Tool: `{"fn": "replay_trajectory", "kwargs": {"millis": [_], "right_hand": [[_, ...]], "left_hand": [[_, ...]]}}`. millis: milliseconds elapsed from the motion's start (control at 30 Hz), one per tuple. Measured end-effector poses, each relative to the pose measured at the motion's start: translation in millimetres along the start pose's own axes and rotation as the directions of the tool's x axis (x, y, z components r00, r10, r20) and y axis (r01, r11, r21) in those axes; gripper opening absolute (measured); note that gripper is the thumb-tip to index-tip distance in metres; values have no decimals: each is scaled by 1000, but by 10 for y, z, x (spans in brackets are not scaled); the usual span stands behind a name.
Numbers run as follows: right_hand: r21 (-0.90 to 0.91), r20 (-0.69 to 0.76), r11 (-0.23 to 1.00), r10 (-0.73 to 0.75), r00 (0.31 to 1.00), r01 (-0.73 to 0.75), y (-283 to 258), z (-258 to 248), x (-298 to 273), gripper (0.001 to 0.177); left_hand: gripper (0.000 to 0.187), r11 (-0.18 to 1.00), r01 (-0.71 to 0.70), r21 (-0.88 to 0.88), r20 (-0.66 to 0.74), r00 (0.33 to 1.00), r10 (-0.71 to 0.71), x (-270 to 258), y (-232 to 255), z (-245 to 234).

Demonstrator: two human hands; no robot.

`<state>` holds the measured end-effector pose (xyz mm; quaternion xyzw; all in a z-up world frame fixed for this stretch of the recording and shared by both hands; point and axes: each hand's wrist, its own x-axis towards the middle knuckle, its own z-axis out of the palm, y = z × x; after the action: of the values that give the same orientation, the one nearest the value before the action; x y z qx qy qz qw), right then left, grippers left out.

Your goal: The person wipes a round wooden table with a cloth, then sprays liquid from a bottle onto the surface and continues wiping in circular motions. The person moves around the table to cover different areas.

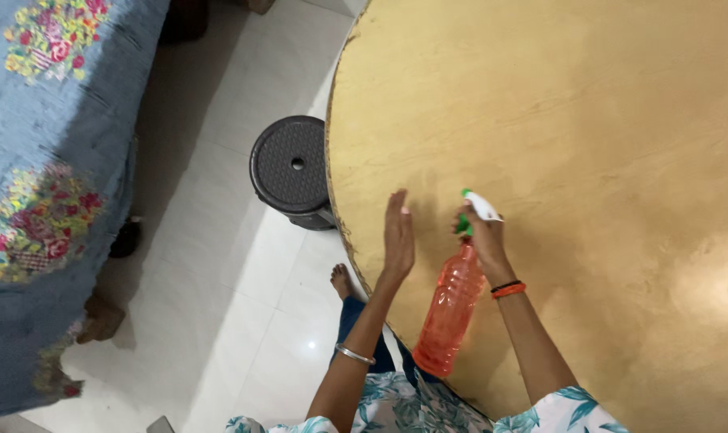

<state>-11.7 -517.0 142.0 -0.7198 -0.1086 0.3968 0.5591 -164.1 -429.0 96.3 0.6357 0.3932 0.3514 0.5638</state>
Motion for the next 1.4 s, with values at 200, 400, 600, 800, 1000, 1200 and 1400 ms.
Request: {"fn": "replay_trajectory", "kwargs": {"millis": [200,400,600,800,1000,1200,1400], "right_hand": [[85,-110,996,9,994,1,114,-708,-4,17],[163,-24,984,79,997,-74,14,-911,-119,35],[152,-55,988,-12,998,20,104,-452,-69,32],[-21,308,1000,21,951,-15,-153,122,-266,35],[-272,354,930,-144,924,249,-130,797,-573,36],[-663,159,748,115,980,20,252,828,-772,39],[-194,213,975,-63,975,105,529,107,-572,35]], "left_hand": [[59,995,0,-100,52,999,5,-374,196,400],[57,999,13,-53,-34,999,-15,-516,233,179],[61,991,120,-56,-98,987,-125,-648,252,-240],[62,992,118,-37,-112,986,-122,-577,260,-414],[63,987,139,80,-228,966,-118,-519,-95,-740],[68,965,125,228,-171,981,-87,-606,-428,-796],[71,884,33,466,-15,999,-30,-860,-361,-539]]}}
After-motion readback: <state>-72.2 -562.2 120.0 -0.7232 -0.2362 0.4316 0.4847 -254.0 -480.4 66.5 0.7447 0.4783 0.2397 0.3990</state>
